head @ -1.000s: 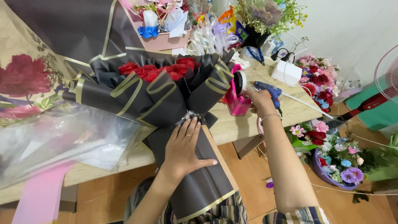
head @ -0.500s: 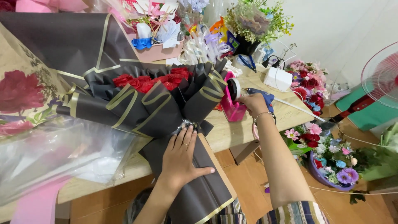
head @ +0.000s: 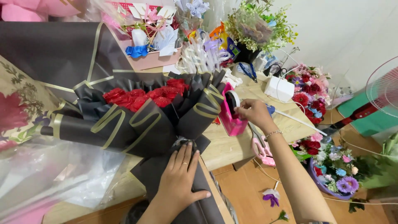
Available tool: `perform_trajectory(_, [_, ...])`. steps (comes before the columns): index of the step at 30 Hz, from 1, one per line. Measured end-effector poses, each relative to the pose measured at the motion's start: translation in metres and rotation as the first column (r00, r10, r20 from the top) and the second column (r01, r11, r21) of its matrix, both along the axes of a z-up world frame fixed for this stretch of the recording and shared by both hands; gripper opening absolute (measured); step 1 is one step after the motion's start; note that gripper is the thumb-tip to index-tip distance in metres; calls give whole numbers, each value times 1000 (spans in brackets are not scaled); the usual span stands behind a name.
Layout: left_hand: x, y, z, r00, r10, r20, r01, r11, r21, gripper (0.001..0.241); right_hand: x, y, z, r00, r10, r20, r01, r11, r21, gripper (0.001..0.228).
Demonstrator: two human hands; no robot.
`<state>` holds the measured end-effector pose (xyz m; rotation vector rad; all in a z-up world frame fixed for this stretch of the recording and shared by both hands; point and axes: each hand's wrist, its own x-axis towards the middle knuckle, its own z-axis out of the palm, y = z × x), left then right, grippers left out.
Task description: The person folds a large sheet of black wrapping paper with gold trim, cuts it into sections using scissors, and then wraps the paper around a bouquet of red roses. They secure the wrapping with tape and adjust the folds to create a finished presentation.
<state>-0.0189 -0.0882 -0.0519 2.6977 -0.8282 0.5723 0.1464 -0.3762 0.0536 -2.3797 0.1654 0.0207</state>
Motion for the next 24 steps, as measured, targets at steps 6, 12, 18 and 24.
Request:
perform_trajectory(6, [-12, -7, 23, 995, -29, 96, 26, 999, 33, 129, -9, 1, -1, 981, 192, -26, -192, 981, -8, 39])
perform_trajectory(12, [13, -28, 57, 964, -268, 6, 263, 941, -215, 84, -24, 9, -8, 975, 221, -10, -219, 970, 103, 34])
perform_trajectory(18, [67, -82, 49, 944, -277, -181, 186, 897, -400, 72, -20, 1, -25, 995, 100, 20, -102, 956, 275, 39])
perform_trajectory(24, [98, -111, 47, 948, -199, -248, 46, 857, -513, 65, -5, -6, -41, 1000, -9, 1, 8, 901, 433, 45])
